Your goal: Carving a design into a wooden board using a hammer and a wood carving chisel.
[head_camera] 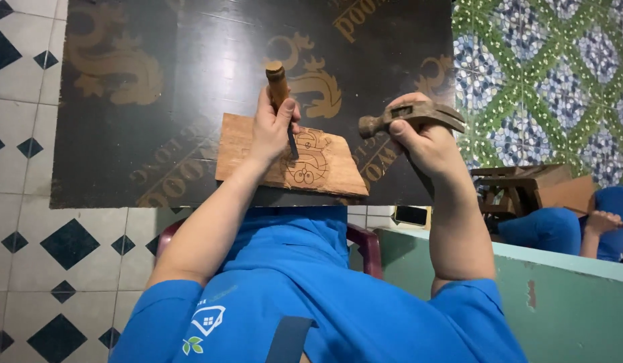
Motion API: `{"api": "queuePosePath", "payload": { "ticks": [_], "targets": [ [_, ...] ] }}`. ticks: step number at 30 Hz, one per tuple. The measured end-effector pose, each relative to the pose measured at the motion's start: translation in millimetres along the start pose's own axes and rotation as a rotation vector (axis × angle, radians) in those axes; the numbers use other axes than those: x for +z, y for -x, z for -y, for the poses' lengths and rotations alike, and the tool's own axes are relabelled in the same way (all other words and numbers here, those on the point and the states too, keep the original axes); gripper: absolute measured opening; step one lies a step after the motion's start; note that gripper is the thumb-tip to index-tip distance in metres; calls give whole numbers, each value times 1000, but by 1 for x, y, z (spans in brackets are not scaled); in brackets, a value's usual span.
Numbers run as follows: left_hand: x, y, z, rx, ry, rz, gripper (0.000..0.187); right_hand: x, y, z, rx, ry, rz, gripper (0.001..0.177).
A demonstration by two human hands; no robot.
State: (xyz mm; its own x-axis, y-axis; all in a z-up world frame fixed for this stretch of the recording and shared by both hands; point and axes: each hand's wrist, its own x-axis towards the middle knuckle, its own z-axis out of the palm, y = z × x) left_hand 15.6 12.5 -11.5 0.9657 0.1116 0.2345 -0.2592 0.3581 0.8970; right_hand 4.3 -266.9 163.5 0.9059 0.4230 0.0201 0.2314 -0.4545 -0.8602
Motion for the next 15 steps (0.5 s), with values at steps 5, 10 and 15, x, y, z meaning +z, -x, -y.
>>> {"api": "queuePosePath", "payload": {
  "ticks": [5, 10, 15],
  "targets": [
    [7, 1, -8, 5, -8, -5, 25, -5, -8, 2, -7, 21, 45, 45],
    [7, 6, -7, -20, -48, -4, 24, -3, -10, 10, 5, 58, 53, 43],
    [11, 6, -4, -16, -23, 26, 25, -1, -17, 19, 29, 97, 79, 44]
  ]
}}
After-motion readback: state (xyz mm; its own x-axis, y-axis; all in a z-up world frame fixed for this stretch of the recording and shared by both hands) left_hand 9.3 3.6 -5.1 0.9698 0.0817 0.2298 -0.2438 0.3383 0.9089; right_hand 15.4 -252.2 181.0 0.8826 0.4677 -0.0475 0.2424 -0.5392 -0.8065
